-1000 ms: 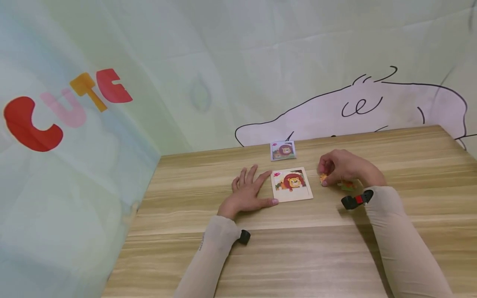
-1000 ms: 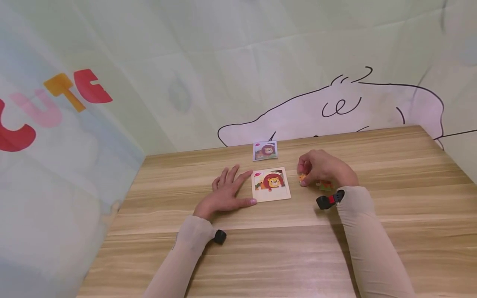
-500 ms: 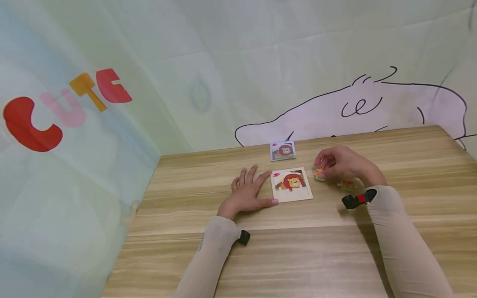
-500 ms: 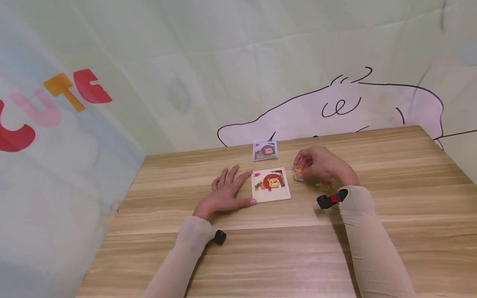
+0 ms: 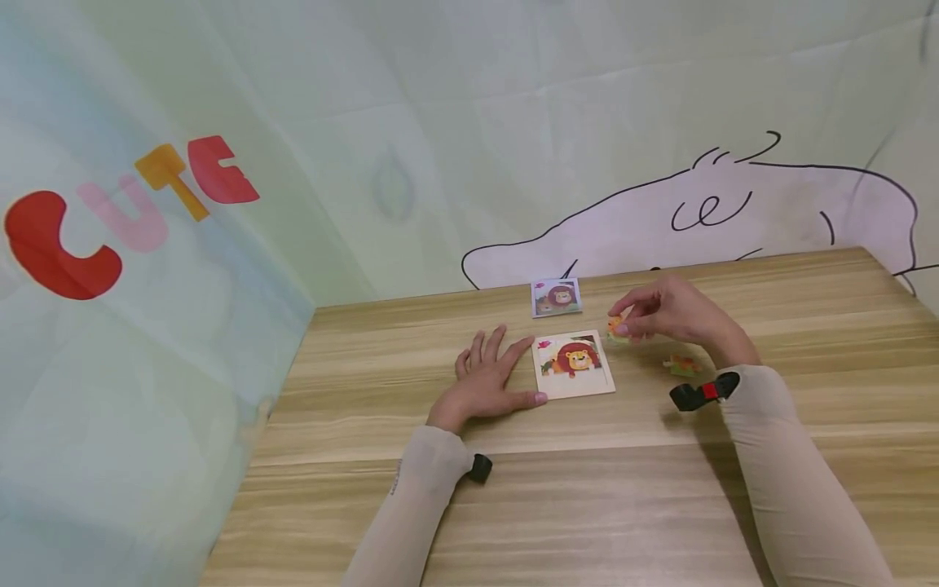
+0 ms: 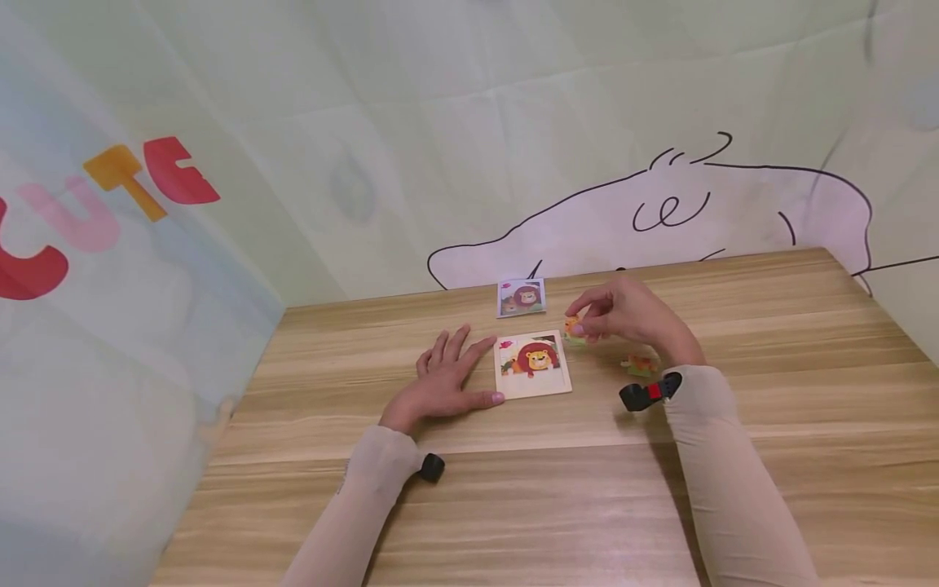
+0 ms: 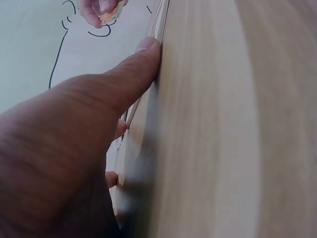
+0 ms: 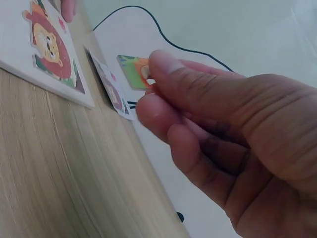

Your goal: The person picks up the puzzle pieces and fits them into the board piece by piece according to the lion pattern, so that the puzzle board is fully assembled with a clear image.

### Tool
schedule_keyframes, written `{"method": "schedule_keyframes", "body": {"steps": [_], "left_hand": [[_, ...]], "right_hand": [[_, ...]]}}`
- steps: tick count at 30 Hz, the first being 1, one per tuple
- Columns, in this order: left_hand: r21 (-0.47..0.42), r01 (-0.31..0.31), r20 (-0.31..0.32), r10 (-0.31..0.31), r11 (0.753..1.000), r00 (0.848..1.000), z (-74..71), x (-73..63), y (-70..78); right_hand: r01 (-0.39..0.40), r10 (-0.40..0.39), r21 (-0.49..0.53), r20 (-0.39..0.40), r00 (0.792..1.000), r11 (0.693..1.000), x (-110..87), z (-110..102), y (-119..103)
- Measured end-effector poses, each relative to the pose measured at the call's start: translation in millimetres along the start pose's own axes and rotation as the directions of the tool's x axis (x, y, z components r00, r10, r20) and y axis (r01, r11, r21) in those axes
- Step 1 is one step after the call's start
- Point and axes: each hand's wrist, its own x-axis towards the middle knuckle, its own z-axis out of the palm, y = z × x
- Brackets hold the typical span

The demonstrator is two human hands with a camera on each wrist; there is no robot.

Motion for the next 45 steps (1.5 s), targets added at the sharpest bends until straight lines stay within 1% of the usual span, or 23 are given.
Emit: {"method": "schedule_keyframes", "body": {"steps": [5, 10, 13, 16, 22, 26, 30, 39, 42, 45], "left_hand": [[-0.001, 0.006, 0.006, -0.006, 1.000, 1.000, -0.2, -1.6, -0.1], [-0.007, 0.015, 0.017, -0.015, 1.000, 1.000, -0.3, -2.3, -0.1], [-0.007, 0.014, 0.018, -0.014, 1.000, 1.000, -0.6, -2.3, 0.2], [-0.005, 0.012, 0.015, -0.011, 1.000, 1.000, -1.0, -2.4, 0.7], [-0.007, 0.004, 0.009, -0.004, 1.000, 1.000, -1.5, -2.3, 1.7], [-0.006, -0.001, 0.006, 0.001, 1.000, 1.000, -0.8, -1.3, 0.9], [-0.002, -0.004, 0.004, 0.004, 1.000, 1.000, -0.5, -0.4, 0.5], [0.028, -0.007, 0.000, 0.007, 1.000, 1.000, -4.2, -3.8, 4.8], [0.021, -0.009, -0.001, 0.009, 1.000, 1.000, -4.0, -3.9, 5.4], [0.009, -0.015, -0.004, 0.015, 1.000, 1.000, -4.0, -3.8, 5.6]], "right_hand": [[0.016, -0.016, 0.019, 0.001, 1.000, 1.000, 1.0, 4.0, -7.6], [0.024, -0.024, 0.005, 0.012, 1.000, 1.000, 4.6, 12.0, -13.4], [0.036, -0.036, 0.007, 0.031, 0.999, 0.999, 7.5, 18.3, -15.9], [0.049, -0.050, 0.029, 0.059, 0.997, 0.998, 9.9, 24.5, -17.9], [0.104, -0.109, 0.053, 0.083, 0.991, 0.993, 11.8, 32.4, -22.9], [0.141, -0.149, 0.089, 0.091, 0.985, 0.986, 13.0, 36.9, -26.9], [0.155, -0.166, 0.107, 0.103, 0.981, 0.982, 14.7, 41.7, -30.5], [0.192, -0.203, 0.098, 0.117, 0.972, 0.977, 16.1, 52.0, -36.8], [0.185, -0.197, 0.099, 0.124, 0.973, 0.978, 16.7, 54.8, -38.8], [0.198, -0.208, 0.081, 0.129, 0.970, 0.977, 17.6, 57.6, -40.8]]}}
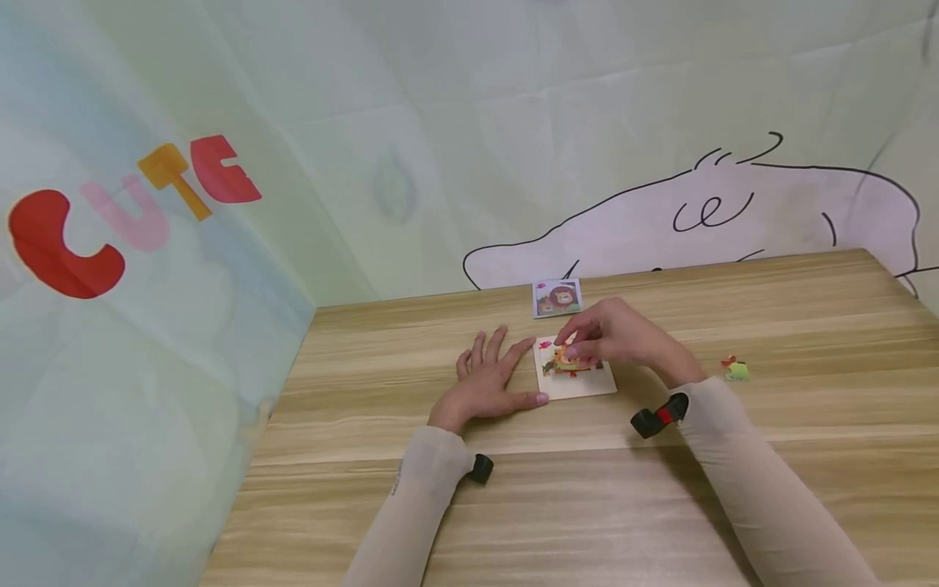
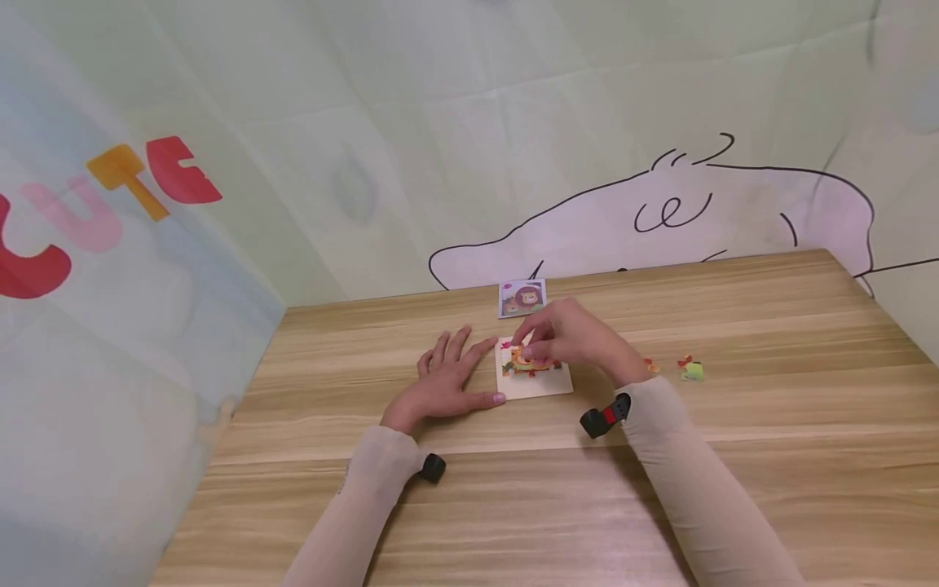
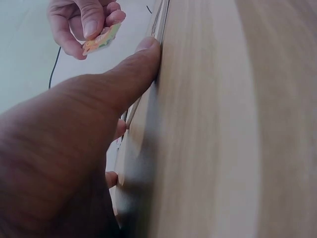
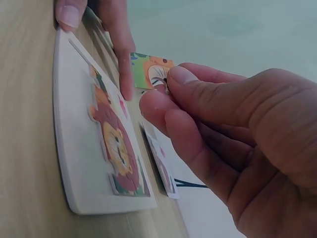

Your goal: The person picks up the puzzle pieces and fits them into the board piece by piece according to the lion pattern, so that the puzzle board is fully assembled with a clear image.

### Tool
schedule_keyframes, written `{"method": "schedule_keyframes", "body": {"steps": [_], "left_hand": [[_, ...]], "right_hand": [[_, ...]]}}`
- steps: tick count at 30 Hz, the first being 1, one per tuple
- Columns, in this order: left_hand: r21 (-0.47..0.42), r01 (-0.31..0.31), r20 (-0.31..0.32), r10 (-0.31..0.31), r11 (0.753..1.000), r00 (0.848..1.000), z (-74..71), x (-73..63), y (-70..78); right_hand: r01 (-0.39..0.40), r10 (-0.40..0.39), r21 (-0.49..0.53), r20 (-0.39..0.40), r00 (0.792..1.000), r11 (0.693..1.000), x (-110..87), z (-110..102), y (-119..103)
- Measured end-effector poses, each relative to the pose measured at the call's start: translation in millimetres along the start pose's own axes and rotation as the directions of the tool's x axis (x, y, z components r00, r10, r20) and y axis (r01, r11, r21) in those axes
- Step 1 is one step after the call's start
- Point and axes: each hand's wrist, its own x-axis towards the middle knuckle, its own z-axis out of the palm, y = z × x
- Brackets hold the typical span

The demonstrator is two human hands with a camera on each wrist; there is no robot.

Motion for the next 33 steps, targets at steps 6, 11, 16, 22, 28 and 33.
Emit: {"method": "schedule_keyframes", "body": {"steps": [6, 11, 16, 22, 28, 33], "left_hand": [[0.026, 0.013, 0.011, -0.013, 1.000, 1.000, -2.8, -2.2, 2.8], [0.037, 0.022, 0.030, -0.023, 0.999, 0.999, -5.1, -3.9, 4.3], [0.022, 0.014, 0.034, -0.014, 1.000, 0.999, -5.4, -3.5, 3.4], [0.014, 0.003, 0.025, -0.003, 1.000, 1.000, -6.0, -2.8, 2.8], [0.006, 0.002, 0.024, -0.003, 1.000, 1.000, -5.5, -3.3, 2.1], [0.003, -0.001, 0.019, 0.001, 1.000, 1.000, -4.9, -3.9, 1.7]], "right_hand": [[0.032, -0.031, -0.050, 0.029, 0.999, 0.998, 4.3, 8.3, -1.0], [0.049, -0.045, -0.043, 0.072, 0.996, 0.998, 6.7, 16.0, -0.9], [0.060, -0.053, -0.069, 0.089, 0.995, 0.996, 8.6, 22.3, -0.6], [0.063, -0.052, -0.100, 0.105, 0.993, 0.993, 8.8, 24.6, -0.9], [0.070, -0.056, -0.115, 0.120, 0.991, 0.991, 9.1, 25.9, 0.9], [0.045, -0.031, -0.111, 0.125, 0.992, 0.993, 8.6, 25.9, -0.8]]}}
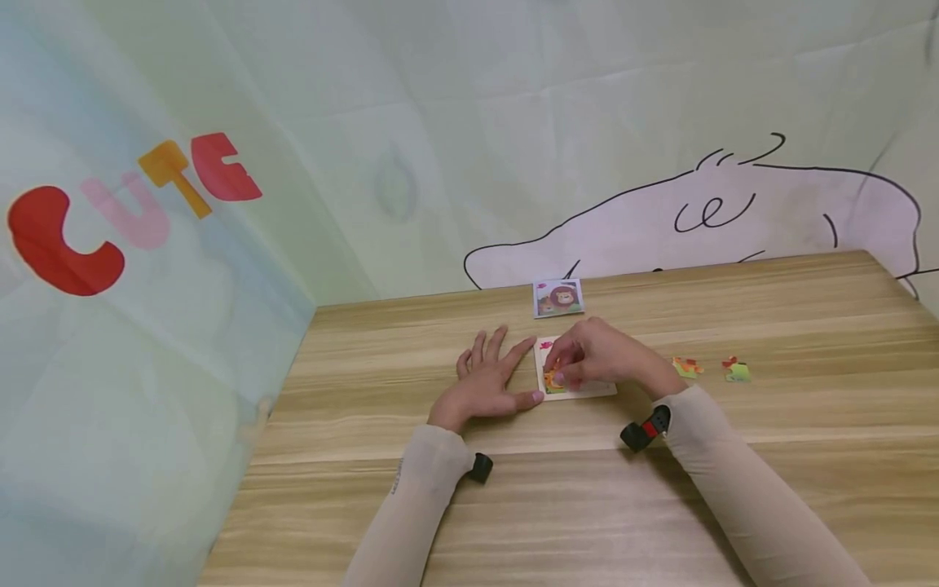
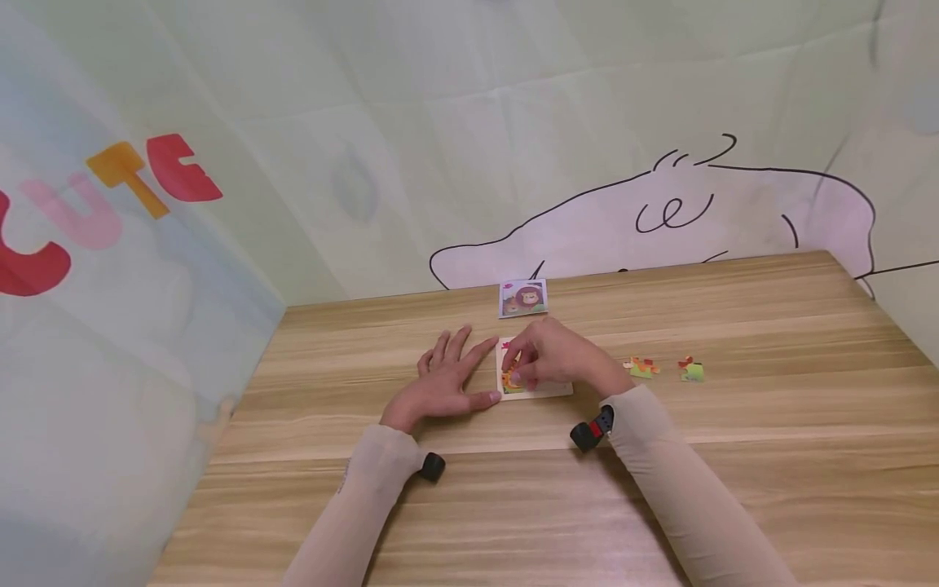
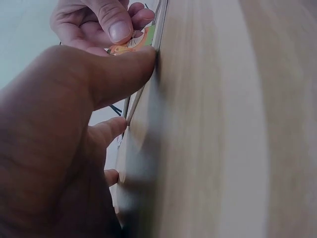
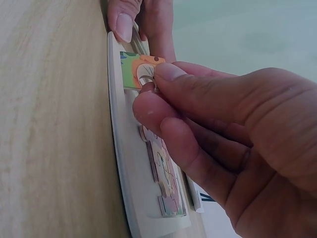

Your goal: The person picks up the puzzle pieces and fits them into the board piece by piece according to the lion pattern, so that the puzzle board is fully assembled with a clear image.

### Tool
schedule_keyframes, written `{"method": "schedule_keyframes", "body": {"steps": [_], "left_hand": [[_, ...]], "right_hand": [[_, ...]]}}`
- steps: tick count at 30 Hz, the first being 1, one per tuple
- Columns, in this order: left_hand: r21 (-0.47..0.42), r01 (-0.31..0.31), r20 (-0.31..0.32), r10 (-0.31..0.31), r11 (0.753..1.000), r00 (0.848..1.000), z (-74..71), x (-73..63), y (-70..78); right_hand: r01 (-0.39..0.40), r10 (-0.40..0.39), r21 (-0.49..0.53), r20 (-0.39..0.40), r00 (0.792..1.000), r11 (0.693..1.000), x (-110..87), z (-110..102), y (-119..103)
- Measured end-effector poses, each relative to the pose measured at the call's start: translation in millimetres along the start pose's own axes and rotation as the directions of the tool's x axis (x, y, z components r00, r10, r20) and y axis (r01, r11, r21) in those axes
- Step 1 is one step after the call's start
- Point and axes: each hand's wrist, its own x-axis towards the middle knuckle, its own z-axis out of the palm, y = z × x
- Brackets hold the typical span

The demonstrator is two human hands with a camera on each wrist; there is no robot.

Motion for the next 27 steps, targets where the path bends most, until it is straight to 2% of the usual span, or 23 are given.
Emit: {"method": "schedule_keyframes", "body": {"steps": [4, 12, 27], "left_hand": [[-0.012, -0.002, -0.001, 0.002, 1.000, 1.000, 2.0, 1.9, -2.3], [-0.013, -0.001, 0.008, 0.001, 1.000, 1.000, 4.2, 5.4, -4.8], [0.000, 0.008, 0.020, -0.008, 1.000, 1.000, 4.1, 5.9, -6.4]], "right_hand": [[-0.008, 0.008, -0.008, 0.002, 1.000, 1.000, 0.8, 0.4, -0.4], [0.068, -0.072, -0.081, -0.050, 0.996, 0.994, 1.9, 2.0, 3.7], [0.068, -0.080, -0.162, -0.065, 0.995, 0.984, 5.3, 6.3, 7.7]]}}
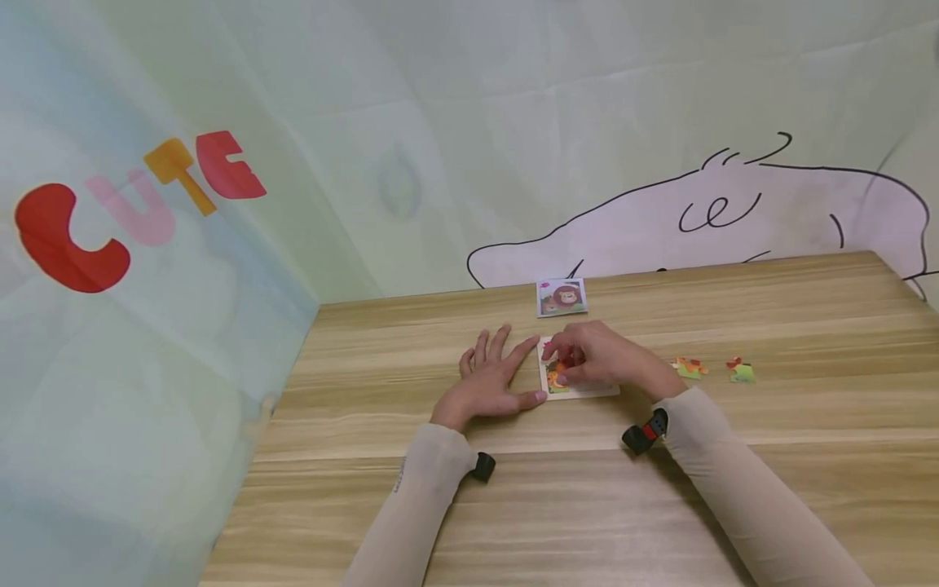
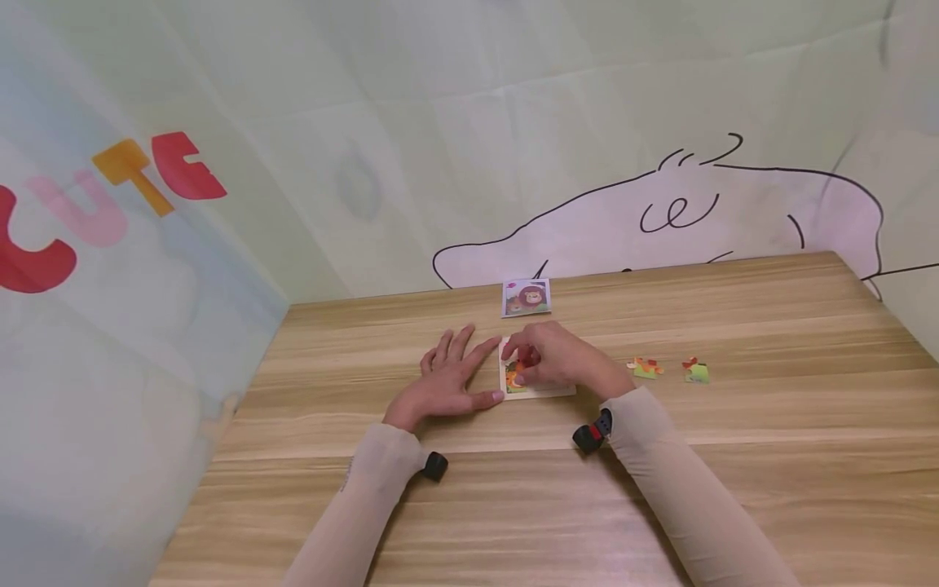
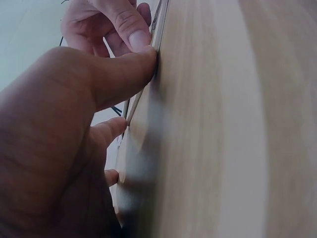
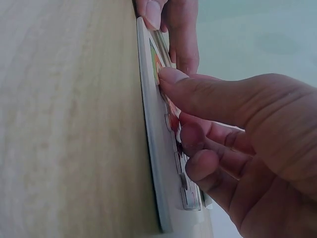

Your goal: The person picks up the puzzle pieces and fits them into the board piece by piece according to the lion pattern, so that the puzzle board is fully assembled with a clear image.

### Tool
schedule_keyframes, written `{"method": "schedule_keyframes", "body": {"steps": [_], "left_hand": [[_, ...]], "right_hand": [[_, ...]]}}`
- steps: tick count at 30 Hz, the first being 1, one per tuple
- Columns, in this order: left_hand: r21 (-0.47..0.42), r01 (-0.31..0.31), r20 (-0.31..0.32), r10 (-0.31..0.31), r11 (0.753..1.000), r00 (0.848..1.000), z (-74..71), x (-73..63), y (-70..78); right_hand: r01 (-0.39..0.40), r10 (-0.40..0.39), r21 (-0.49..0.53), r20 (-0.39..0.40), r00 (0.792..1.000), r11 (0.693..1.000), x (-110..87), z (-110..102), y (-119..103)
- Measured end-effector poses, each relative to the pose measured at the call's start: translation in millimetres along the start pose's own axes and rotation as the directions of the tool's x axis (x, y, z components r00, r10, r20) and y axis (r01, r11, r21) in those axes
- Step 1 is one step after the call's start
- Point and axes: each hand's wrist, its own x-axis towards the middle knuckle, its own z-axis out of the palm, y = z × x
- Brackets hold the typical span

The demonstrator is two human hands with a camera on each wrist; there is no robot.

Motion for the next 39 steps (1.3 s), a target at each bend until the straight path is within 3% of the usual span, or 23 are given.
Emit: {"method": "schedule_keyframes", "body": {"steps": [9, 12, 20, 26, 39], "left_hand": [[0.015, -0.004, -0.006, 0.004, 1.000, 1.000, -1.7, -2.2, 3.2], [0.020, -0.001, -0.005, 0.001, 1.000, 1.000, -2.2, -2.0, 3.5], [0.017, 0.006, -0.006, -0.006, 1.000, 1.000, -1.4, -1.7, 3.4], [0.002, -0.008, -0.024, 0.008, 1.000, 1.000, 0.8, -0.6, 1.3], [0.013, -0.007, -0.022, 0.007, 1.000, 1.000, -4.6, -7.3, 8.5]], "right_hand": [[-0.023, 0.023, 0.032, 0.004, 1.000, 0.999, -1.2, -0.9, 1.5], [-0.064, 0.065, 0.044, 0.000, 0.998, 0.997, -3.6, -4.7, 2.5], [-0.202, 0.204, 0.065, -0.035, 0.978, 0.977, -19.1, -32.5, 11.4], [-0.235, 0.242, 0.090, -0.070, 0.968, 0.968, -33.9, -53.6, 20.4], [-0.316, 0.318, 0.146, 0.009, 0.948, 0.937, -56.6, -77.6, 33.6]]}}
